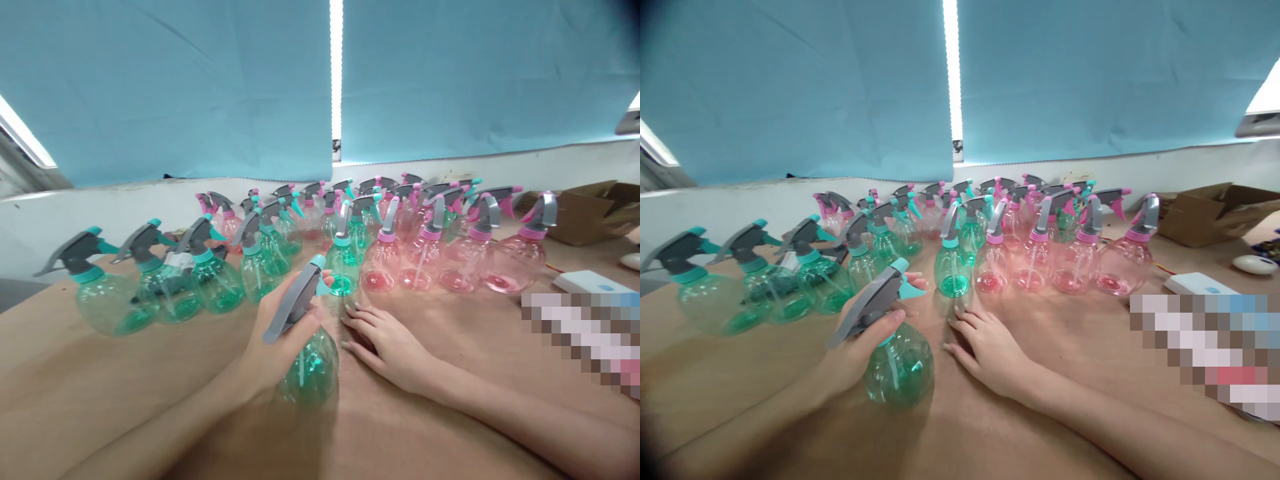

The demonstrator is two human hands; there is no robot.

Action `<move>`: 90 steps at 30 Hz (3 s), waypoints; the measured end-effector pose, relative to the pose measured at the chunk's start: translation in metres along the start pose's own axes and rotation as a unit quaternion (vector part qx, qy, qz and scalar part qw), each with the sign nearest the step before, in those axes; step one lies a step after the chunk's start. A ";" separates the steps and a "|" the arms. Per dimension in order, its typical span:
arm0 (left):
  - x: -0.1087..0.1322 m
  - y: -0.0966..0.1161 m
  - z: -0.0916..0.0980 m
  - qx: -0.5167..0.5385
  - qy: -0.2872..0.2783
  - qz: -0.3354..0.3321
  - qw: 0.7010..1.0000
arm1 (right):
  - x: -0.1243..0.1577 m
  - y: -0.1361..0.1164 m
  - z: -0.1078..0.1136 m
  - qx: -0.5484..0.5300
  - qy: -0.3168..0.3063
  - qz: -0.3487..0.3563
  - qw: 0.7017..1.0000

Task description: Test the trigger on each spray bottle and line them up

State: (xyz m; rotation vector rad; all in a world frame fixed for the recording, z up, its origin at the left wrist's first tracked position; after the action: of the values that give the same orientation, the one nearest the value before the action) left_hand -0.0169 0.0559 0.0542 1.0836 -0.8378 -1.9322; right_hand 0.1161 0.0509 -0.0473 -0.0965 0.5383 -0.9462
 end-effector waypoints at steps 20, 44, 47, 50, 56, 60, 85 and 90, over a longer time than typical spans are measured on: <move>-0.005 0.005 -0.002 -0.016 -0.029 -0.003 0.999 | 0.000 0.001 -0.001 -0.006 0.000 0.002 1.000; -0.002 -0.004 -0.004 0.037 -0.018 0.011 0.999 | 0.000 0.001 -0.001 -0.002 -0.001 0.001 1.000; -0.002 -0.003 -0.004 0.040 -0.019 0.013 0.999 | 0.000 0.000 -0.001 -0.001 -0.003 0.001 1.000; -0.002 -0.003 -0.004 0.044 -0.018 0.015 0.999 | 0.000 0.000 -0.001 -0.002 -0.003 0.001 1.000; -0.001 -0.005 -0.003 0.032 -0.012 0.008 0.999 | 0.000 0.001 0.000 -0.006 0.007 0.005 1.000; -0.001 -0.005 -0.004 0.026 -0.018 0.016 0.999 | 0.000 0.001 -0.001 -0.009 0.007 0.006 1.000; -0.003 -0.001 -0.002 -0.020 -0.033 0.026 0.999 | 0.001 0.001 0.000 -0.008 0.008 0.006 1.000; -0.004 -0.001 -0.001 -0.024 -0.043 0.009 0.999 | 0.001 0.001 0.001 -0.014 0.016 0.007 1.000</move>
State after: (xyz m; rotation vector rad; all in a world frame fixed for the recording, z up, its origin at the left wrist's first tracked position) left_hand -0.0146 0.0599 0.0544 0.9676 -0.8403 -1.9864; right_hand 0.1178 0.0507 -0.0474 -0.1024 0.5803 -0.9273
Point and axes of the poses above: each hand's wrist, its own x-axis away from the middle knuckle, its own z-axis out of the back of the hand, y = z × x, the point moved 9 cm from there along -x, towards the middle knuckle
